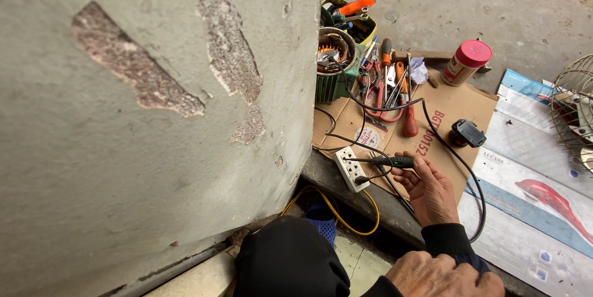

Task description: The person sits on the ground and uses a voltage tester pen to check a power strip and a motor component. They then retrieve a multimeter, set it up, and use the probes to measure voltage at the power strip and the motor.

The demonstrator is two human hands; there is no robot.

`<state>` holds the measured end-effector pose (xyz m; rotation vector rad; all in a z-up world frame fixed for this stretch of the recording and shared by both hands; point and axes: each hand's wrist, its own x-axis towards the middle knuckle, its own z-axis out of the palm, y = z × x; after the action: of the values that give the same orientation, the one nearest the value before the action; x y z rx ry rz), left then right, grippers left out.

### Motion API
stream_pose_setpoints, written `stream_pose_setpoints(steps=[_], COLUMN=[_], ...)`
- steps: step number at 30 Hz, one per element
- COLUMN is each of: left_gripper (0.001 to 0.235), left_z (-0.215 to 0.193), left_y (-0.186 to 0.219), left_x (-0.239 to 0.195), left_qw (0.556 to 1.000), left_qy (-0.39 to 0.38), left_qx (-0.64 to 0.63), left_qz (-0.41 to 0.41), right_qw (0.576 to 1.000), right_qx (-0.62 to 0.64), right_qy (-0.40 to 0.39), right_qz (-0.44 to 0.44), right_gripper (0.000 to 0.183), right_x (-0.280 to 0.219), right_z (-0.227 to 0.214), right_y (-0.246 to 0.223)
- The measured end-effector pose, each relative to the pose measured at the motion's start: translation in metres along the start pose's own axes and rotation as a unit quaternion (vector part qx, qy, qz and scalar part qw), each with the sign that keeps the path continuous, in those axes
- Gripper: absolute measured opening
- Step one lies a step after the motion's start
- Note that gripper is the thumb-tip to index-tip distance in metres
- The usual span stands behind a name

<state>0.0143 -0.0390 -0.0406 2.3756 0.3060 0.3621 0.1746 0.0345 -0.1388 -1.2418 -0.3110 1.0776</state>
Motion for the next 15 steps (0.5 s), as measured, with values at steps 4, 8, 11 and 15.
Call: stream_pose_setpoints(steps=[4,8,11,15], left_gripper=[0.028,0.016,0.03,0.053], left_z=[0.0,-0.021,0.028,0.06], left_y=[0.001,0.004,-0.057,-0.12], left_x=[-0.001,0.009,0.017,0.031], left_qw=[0.998,0.917,0.73,0.653], left_qy=[0.062,0.324,0.426,0.519], left_qx=[0.024,-0.097,-0.298,-0.233], left_qz=[-0.02,-0.211,-0.443,-0.5], right_qw=[1.0,0.998,0.996,0.995], right_qx=[0.016,0.06,0.082,0.1], right_qy=[0.004,0.0,0.012,0.024], right_qz=[-0.012,-0.021,-0.021,-0.01], right_gripper=[0.035,0.034,0.035,0.038], right_x=[0.008,0.025,0.022,0.018], right_z=[-0.012,-0.036,-0.037,-0.045], right_y=[0.011,0.03,0.026,0.024])
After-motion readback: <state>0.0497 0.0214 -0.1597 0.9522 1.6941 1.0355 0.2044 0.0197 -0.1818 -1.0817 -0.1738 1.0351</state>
